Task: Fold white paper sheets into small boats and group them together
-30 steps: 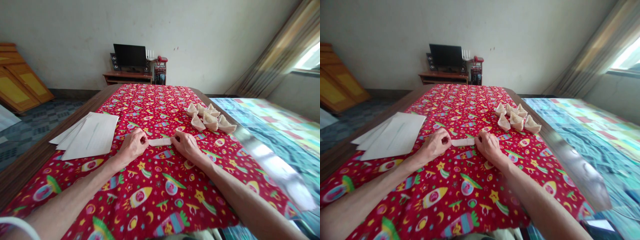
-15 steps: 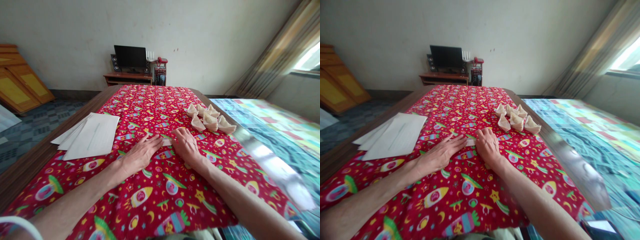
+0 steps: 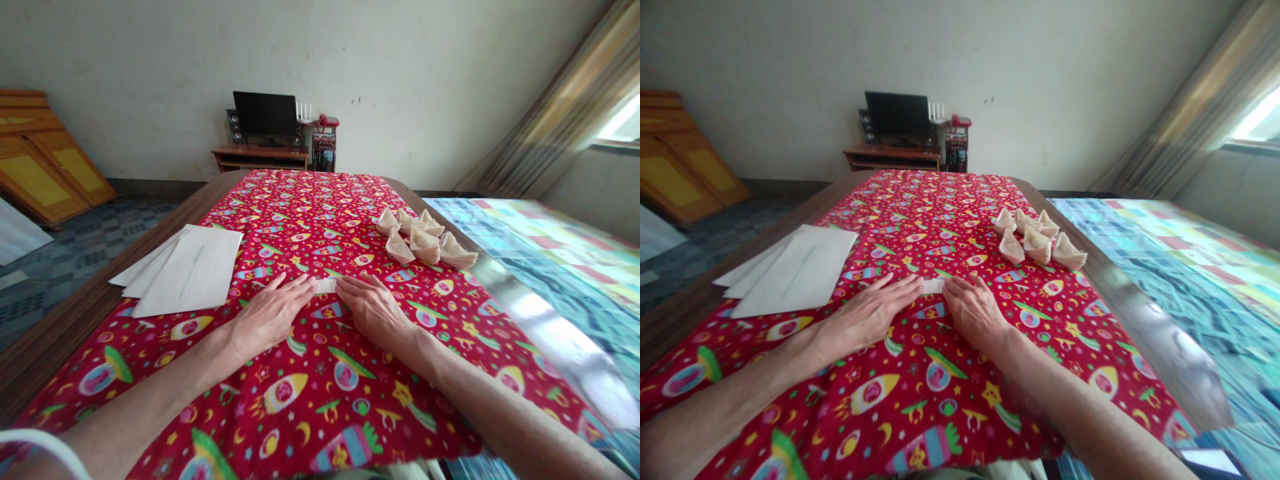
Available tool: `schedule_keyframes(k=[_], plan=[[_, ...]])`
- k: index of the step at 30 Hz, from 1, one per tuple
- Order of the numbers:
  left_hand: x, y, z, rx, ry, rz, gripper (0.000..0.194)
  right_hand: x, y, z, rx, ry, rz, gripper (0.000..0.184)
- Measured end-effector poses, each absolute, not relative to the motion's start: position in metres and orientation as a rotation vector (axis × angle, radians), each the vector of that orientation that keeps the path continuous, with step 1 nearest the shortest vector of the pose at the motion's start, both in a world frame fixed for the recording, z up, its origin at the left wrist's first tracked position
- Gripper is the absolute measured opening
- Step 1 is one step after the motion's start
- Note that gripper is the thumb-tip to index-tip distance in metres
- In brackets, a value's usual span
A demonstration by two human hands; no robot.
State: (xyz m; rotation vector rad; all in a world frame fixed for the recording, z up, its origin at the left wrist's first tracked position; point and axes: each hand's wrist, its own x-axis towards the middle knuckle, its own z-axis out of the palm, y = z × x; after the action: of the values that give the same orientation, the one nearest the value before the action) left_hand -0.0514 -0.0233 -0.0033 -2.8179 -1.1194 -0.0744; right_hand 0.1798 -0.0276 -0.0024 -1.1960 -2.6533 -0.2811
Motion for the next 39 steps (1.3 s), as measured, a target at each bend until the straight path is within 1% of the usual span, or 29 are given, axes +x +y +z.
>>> schedule_keyframes(k=[8,11,15,17,19,20,23,25,30,33,39], plan=[[-0.063,-0.024,-0.003,-2.864,-1.123,-0.208,0.055,0.192,-0.029,-0.006,-1.235,-2.617,-0.302,0.034],[-0.064,-0.014,-0.006,-2.908,-1.129,-0.439,0.046,0.193,-0.028,-0.005,-1.234,-2.582,-0.25,0.03],[-0.06,0.006,-0.012,-2.888,-1.226,-0.797,0.039,0.191,-0.021,-0.006,-1.263,-2.414,-0.159,0.022],[-0.054,0.013,-0.013,-2.855,-1.24,-0.897,0.036,0.19,-0.016,-0.007,-1.274,-2.325,-0.127,0.023],[-0.049,0.017,-0.012,-2.818,-1.24,-0.946,0.032,0.19,-0.01,-0.009,-1.258,-2.286,-0.111,0.028],[-0.047,0.017,-0.012,-2.809,-1.238,-0.957,0.03,0.191,-0.008,-0.01,-1.249,-2.282,-0.098,0.027],[-0.043,0.014,-0.011,-2.812,-1.245,-0.992,0.027,0.192,-0.005,-0.012,-1.255,-2.269,-0.016,0.015],[-0.044,0.011,-0.01,-2.808,-1.27,-1.035,0.027,0.193,-0.005,-0.014,-1.254,-2.259,0.033,0.013],[-0.051,0.005,-0.005,-2.759,-1.481,-1.176,0.029,0.195,-0.007,-0.018,-1.176,-2.274,0.069,0.016],[-0.053,0.005,-0.002,-2.787,-1.589,-1.205,0.022,0.198,-0.007,-0.016,-1.18,-2.282,0.067,0.019],[-0.05,0.004,0.0,-2.842,-1.583,-1.273,0.013,0.202,-0.008,-0.006,-1.222,-2.285,0.054,0.024]])
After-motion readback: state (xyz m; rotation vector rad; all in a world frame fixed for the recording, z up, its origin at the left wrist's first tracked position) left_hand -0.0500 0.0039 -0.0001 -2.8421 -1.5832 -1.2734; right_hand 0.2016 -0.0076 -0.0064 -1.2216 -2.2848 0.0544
